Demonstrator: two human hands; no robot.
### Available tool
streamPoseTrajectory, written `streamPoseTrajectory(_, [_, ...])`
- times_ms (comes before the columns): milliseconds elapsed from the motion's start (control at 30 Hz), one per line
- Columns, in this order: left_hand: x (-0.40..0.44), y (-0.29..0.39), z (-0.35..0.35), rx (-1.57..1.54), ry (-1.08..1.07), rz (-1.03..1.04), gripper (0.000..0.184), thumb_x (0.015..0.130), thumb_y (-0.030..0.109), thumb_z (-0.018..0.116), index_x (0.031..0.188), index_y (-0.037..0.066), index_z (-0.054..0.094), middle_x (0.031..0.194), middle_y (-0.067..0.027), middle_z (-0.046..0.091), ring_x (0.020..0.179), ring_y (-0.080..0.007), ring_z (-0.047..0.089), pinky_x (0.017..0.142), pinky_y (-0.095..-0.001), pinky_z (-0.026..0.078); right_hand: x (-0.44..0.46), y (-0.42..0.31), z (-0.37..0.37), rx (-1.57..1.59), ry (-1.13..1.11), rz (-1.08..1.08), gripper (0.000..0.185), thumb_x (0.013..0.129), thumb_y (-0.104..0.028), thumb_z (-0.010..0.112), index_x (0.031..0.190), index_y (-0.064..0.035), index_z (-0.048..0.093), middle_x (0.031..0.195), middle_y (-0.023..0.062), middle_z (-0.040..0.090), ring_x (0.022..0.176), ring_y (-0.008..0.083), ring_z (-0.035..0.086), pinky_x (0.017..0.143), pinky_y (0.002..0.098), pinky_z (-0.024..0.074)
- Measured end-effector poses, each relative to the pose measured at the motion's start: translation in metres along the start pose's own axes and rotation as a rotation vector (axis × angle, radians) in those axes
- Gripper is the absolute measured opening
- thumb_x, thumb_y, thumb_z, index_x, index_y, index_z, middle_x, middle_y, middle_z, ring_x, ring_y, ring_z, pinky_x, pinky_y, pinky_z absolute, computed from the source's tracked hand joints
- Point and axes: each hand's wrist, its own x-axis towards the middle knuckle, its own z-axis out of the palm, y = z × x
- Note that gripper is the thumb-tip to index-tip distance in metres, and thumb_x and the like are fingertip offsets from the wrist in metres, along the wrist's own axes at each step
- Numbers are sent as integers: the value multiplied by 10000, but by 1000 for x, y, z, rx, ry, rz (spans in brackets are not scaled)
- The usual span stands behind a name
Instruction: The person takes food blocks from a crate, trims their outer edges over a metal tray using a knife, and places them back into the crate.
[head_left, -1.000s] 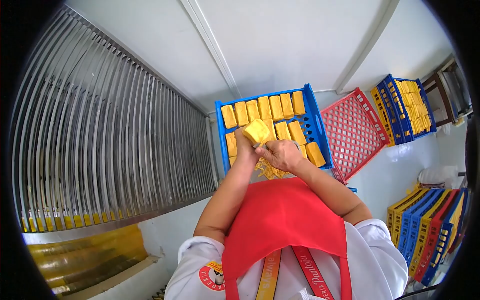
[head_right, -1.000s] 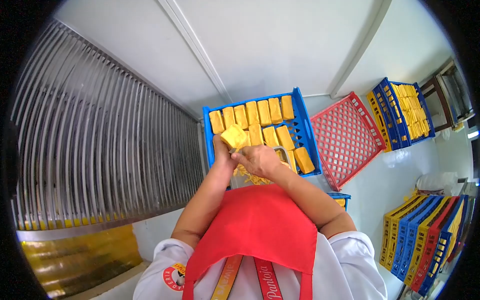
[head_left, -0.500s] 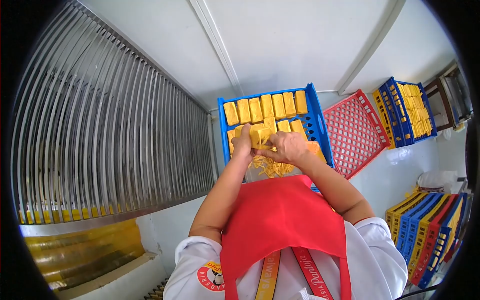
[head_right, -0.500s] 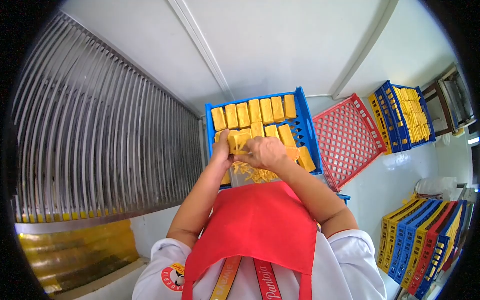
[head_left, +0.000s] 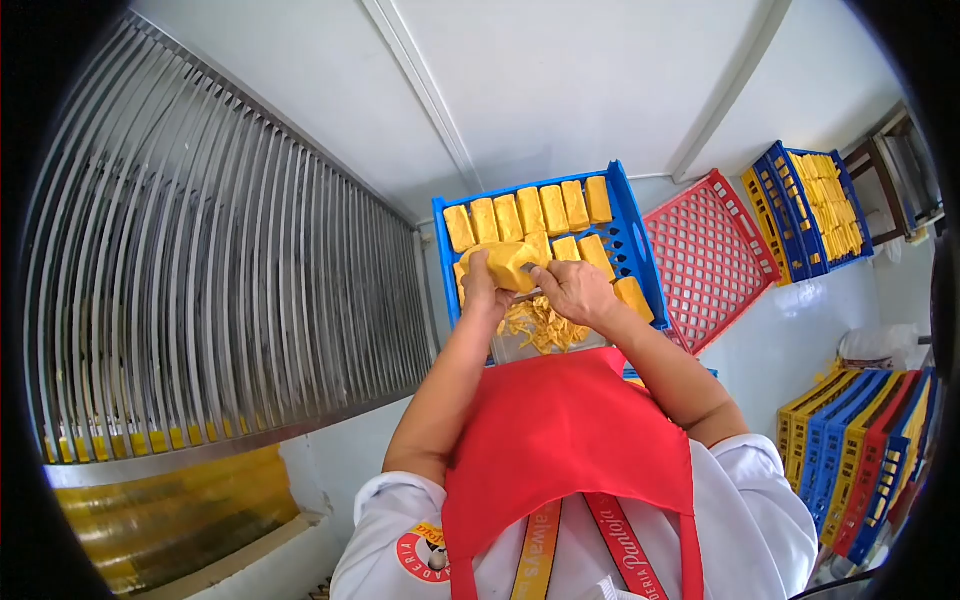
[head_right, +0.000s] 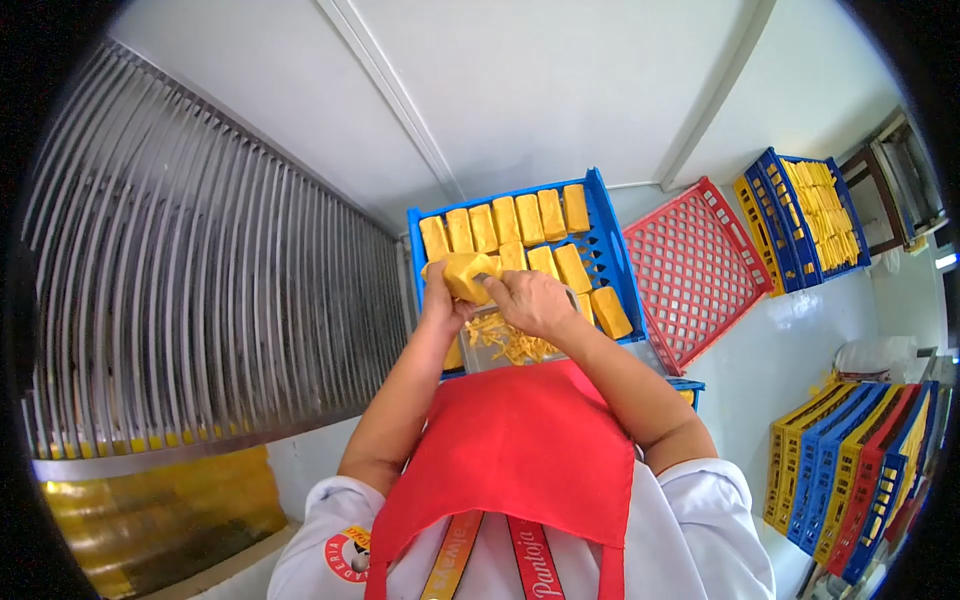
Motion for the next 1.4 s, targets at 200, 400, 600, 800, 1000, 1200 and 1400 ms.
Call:
streamPoseTrajectory(200, [-10,-3,8,-218,-173,181,389,926,355,463,1195,80,514,1167,-85,583,1053,-232,593,840,-419,521,-4,-9,8,318,-53,329,549,991,-460,418,985,21,682,853,303,657,864,476,634,758,533,502])
streamPoseTrajectory(400, [-4,-10,10,-316,-188,317,374,917,341,482,1215,114,485,1164,-69,568,1063,-232,575,831,-419,514,-5,-2,25,730,-190,477,633,978,-547,436,989,38,679,807,286,659,794,414,667,732,468,511])
streamPoseTrajectory(600, [-5,-7,5,-180,-13,486,425,929,315,511,1270,89,400,1222,-105,540,1067,-262,613,893,-436,531,1,6,12,484,-17,311,696,840,-678,606,761,13,583,621,133,558,619,256,611,596,407,488])
streamPoseTrajectory(800, [-28,-7,7,-48,27,494,451,920,232,553,1286,76,341,1188,-142,519,1037,-265,620,815,-413,566,2,3,-2,61,-10,132,823,677,-795,660,830,13,618,761,205,656,747,378,665,667,451,512])
streamPoseTrajectory(1000, [-7,-15,-19,20,-69,457,472,924,233,574,1282,58,320,1150,-131,535,984,-240,635,741,-364,581,-2,12,20,107,-169,169,801,745,-778,609,814,20,653,763,227,665,768,398,669,692,471,519])
streamPoseTrajectory(1200, [-20,-18,-25,218,43,446,567,870,127,647,1297,44,285,1195,-152,496,1015,-238,601,814,-342,548,-8,28,42,0,-360,166,769,855,-744,469,858,-16,720,867,267,687,870,427,670,779,498,527])
streamPoseTrajectory(1400, [-12,-42,-75,706,-56,568,805,662,-43,765,1338,64,341,1178,-132,548,1082,-239,593,938,-351,507,-26,44,49,-91,-583,244,723,894,-675,443,928,-13,732,924,260,693,922,416,666,838,498,512])
